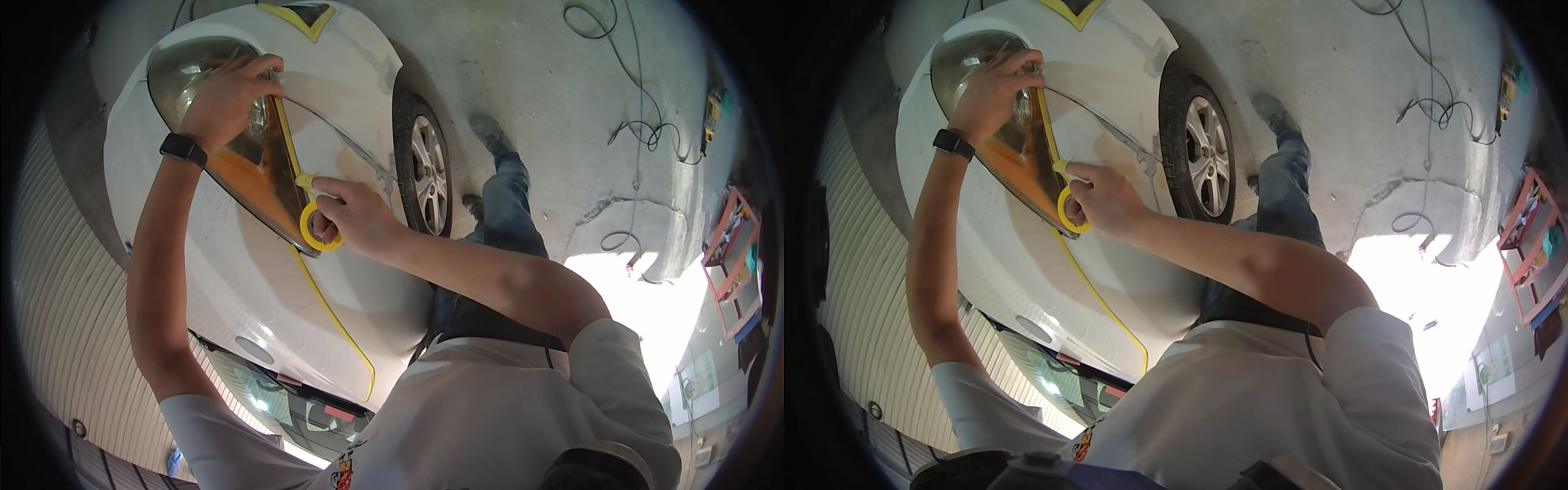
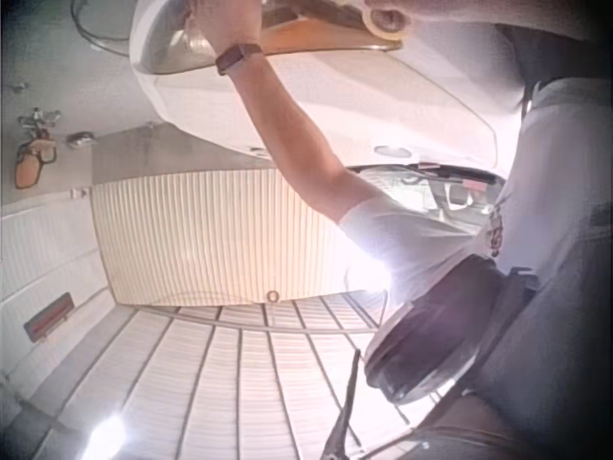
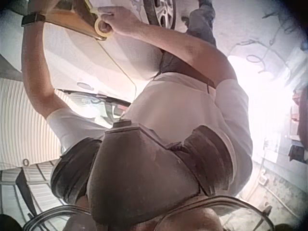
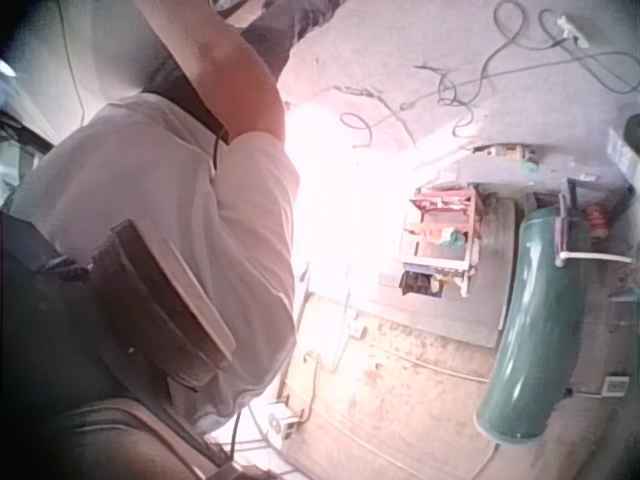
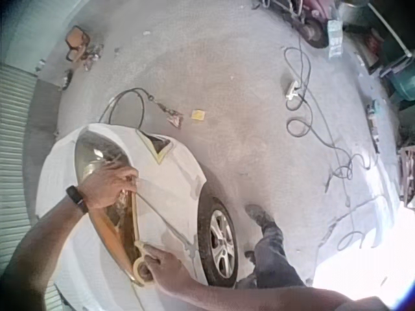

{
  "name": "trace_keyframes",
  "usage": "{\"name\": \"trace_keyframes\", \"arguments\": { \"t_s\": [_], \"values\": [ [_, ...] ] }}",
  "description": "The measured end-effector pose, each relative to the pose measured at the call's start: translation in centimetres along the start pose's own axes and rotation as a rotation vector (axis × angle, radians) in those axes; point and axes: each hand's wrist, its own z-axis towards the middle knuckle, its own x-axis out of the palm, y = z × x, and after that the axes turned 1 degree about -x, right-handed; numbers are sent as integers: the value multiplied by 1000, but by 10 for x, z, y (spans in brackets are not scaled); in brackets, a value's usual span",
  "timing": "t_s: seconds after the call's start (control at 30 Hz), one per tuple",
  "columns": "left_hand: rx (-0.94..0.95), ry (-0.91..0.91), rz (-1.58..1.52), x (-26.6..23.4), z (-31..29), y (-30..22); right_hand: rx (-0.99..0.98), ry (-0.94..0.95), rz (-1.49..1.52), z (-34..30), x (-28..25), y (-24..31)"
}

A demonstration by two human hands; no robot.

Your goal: The person applies yellow masking tape along the front fender and headlight area of a white car to protect adjacent surfaces. Then, using a handheld electric sander with a sanding pad, the person sands the taped-off fender area in back-and-forth motions, moving along the panel and around the headlight.

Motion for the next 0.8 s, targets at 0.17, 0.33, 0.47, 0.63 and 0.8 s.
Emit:
{"name": "trace_keyframes", "arguments": {
  "t_s": [0.17,0.33,0.47,0.63,0.8],
  "values": [
    [53,60,95,-6,-12,-4,-25,4,-4,-2,2,-1],
    [100,54,150,-8,-21,-8,-44,14,28,-5,3,-2],
    [124,61,153,-9,-24,-11,-43,-2,-13,-5,3,-5],
    [92,110,98,-12,-28,-21,-14,4,-14,-5,2,-10],
    [97,105,48,-10,-43,-41,-6,22,-20,-8,1,-15]
  ]
}}
